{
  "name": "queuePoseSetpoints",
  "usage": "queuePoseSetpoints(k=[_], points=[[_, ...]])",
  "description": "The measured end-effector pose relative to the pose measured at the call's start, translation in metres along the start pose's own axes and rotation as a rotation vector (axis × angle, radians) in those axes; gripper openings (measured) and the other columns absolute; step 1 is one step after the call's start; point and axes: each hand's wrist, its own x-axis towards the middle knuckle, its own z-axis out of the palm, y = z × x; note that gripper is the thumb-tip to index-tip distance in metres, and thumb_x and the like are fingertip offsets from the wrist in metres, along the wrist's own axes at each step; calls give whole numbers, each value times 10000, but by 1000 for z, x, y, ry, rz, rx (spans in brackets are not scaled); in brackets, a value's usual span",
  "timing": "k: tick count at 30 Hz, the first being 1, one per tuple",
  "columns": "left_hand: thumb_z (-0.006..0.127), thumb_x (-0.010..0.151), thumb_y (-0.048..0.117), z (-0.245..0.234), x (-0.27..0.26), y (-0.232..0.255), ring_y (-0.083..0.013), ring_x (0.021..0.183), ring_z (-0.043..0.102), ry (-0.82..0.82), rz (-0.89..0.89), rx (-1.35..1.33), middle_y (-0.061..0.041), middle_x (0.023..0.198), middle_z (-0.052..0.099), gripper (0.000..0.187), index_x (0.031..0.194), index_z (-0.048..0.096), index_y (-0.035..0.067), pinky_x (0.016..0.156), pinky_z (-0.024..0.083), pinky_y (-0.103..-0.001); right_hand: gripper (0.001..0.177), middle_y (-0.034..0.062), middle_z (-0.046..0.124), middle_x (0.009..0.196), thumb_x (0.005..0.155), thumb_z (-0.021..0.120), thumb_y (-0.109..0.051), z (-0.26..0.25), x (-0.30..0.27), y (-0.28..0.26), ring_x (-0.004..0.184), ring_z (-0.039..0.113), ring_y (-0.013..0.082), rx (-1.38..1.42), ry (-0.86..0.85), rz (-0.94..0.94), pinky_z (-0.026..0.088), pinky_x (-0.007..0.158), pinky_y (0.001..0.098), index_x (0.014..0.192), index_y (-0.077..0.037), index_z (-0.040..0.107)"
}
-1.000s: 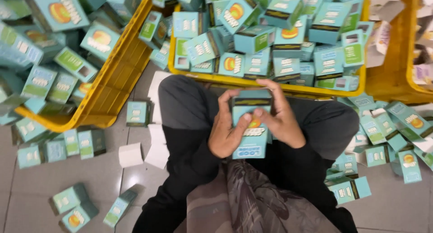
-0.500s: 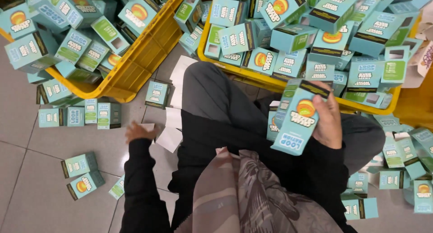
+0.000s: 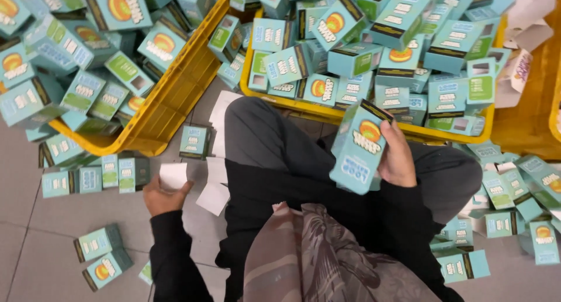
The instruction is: Folding small cardboard boxes and inserting paper slips into them.
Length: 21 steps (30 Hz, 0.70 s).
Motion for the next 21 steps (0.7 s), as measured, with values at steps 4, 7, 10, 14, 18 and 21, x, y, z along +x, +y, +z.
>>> queuePoseSetpoints(k=[4, 7, 10, 14, 18, 21], points=[[1051, 435, 216, -70, 18, 175, -500, 1030, 636, -44, 334, -386, -304, 1089, 659, 944, 1254, 691, -86, 1011, 488, -546, 524, 199, 764, 1052, 967, 675, -508, 58, -5, -29, 833, 786, 269, 273, -5, 217, 675, 758, 457, 1266, -78, 653], [1047, 293, 256, -78, -7, 289, -509, 1225, 573, -198, 577, -773, -273, 1350, 551, 965, 1126, 592, 86, 1078, 388, -621, 497, 223, 767, 1064, 905, 767, -454, 57, 10, -27, 903, 777, 357, 470, 124, 439, 660, 777, 528, 1121, -9, 718], [799, 558, 724, -59, -35, 350, -664, 1480, 201, -525, 874, -604, -322, 1608, 338, 926, 1258, 697, 127, 1155, 105, -779, 784, 369, 723, 1000, 806, 805, -646, 23, 20, -2, 847, 735, 531, 582, -38, 795, 650, 661, 577, 1095, 77, 709], [448, 738, 939, -23, -53, 385, -532, 1569, 22, -493, 1073, -612, -229, 1701, 199, 967, 1149, 732, 111, 1208, -5, -720, 732, 306, 715, 1134, 1007, 589, -607, -13, 40, 23, 848, 742, 453, 780, -174, 773, 670, 686, 465, 1201, 94, 664], [401, 759, 959, -14, -51, 407, -493, 1555, 208, -488, 1142, -694, -237, 1636, 303, 951, 970, 702, 82, 1203, 4, -765, 736, 285, 712, 1207, 1053, 486, -626, -30, 38, 37, 901, 758, 351, 443, -174, 543, 665, 691, 357, 1239, 57, 686], [868, 480, 728, -6, -30, 407, -598, 1446, 353, -588, 982, -760, -334, 1549, 350, 997, 1308, 678, 205, 1189, 97, -776, 955, 131, 686, 1351, 912, 277, -842, 34, 7, -36, 1035, 754, 292, -264, -90, 246, 645, 762, 406, 1397, -93, 618]])
